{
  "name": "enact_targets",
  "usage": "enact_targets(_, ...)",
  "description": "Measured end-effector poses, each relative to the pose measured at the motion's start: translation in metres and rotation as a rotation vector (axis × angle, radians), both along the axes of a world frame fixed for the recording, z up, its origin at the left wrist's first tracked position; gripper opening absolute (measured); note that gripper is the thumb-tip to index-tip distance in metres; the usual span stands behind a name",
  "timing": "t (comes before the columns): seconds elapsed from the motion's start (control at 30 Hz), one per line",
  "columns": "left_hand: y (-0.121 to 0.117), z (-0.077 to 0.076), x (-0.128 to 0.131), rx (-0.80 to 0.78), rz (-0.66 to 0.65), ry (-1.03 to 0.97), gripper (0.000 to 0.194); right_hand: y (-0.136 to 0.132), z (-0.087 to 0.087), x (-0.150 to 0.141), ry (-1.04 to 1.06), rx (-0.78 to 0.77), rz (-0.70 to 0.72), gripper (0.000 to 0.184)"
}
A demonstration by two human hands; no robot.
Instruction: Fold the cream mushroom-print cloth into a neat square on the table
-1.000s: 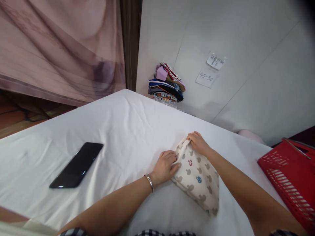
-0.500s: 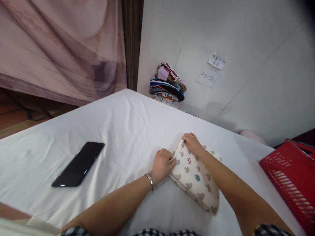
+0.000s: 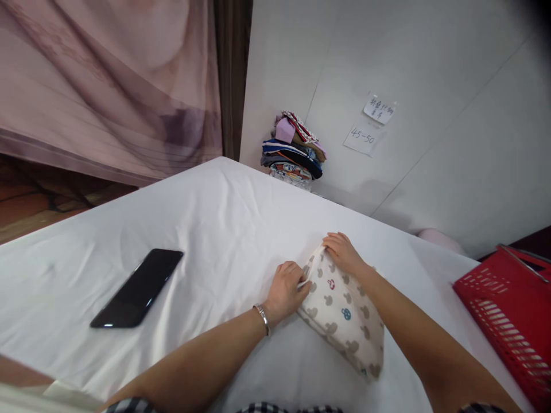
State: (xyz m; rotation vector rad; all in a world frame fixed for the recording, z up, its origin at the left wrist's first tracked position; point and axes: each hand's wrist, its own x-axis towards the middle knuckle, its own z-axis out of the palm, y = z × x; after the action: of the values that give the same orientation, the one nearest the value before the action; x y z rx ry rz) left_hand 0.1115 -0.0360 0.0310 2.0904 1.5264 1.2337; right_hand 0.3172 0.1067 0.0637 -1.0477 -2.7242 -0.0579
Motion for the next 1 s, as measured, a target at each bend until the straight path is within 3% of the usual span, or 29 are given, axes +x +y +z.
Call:
enact_targets(0.2, 0.002, -0.004, -0.002, -0.111, 0.042, -0.048, 0.024, 0.001, 0.005, 0.001, -0.015, -0.051, -0.016, 0.031)
enact_targets(0.4, 0.004, -0.006, -0.001, -0.191, 0.105, -0.032, 0.020, 0.007, -0.013, -0.012, 0.016, -0.058, -0.040, 0.031)
enact_targets(0.53, 0.004, -0.006, 0.000, -0.219, 0.115, -0.042, 0.016, 0.010, -0.025, -0.018, 0.067, -0.091, -0.143, 0.035)
enact_targets(0.67, 0.003, -0.006, 0.000, -0.228, 0.109, -0.052, 0.012, 0.007, -0.026, -0.017, 0.079, -0.059, -0.290, 0.046)
enact_targets(0.77, 0.004, -0.008, 0.000, -0.230, 0.104, -0.040, 0.011, 0.004, -0.025, -0.018, 0.026, -0.128, -0.433, 0.052)
enact_targets(0.9, 0.005, -0.009, 0.000, -0.231, 0.110, -0.035, 0.011, 0.002, -0.022, -0.023, -0.055, -0.257, -0.480, 0.050)
enact_targets(1.0, 0.005, -0.009, 0.000, -0.235, 0.108, -0.034, 0.011, -0.005, -0.017, -0.027, -0.025, -0.254, -0.518, 0.052)
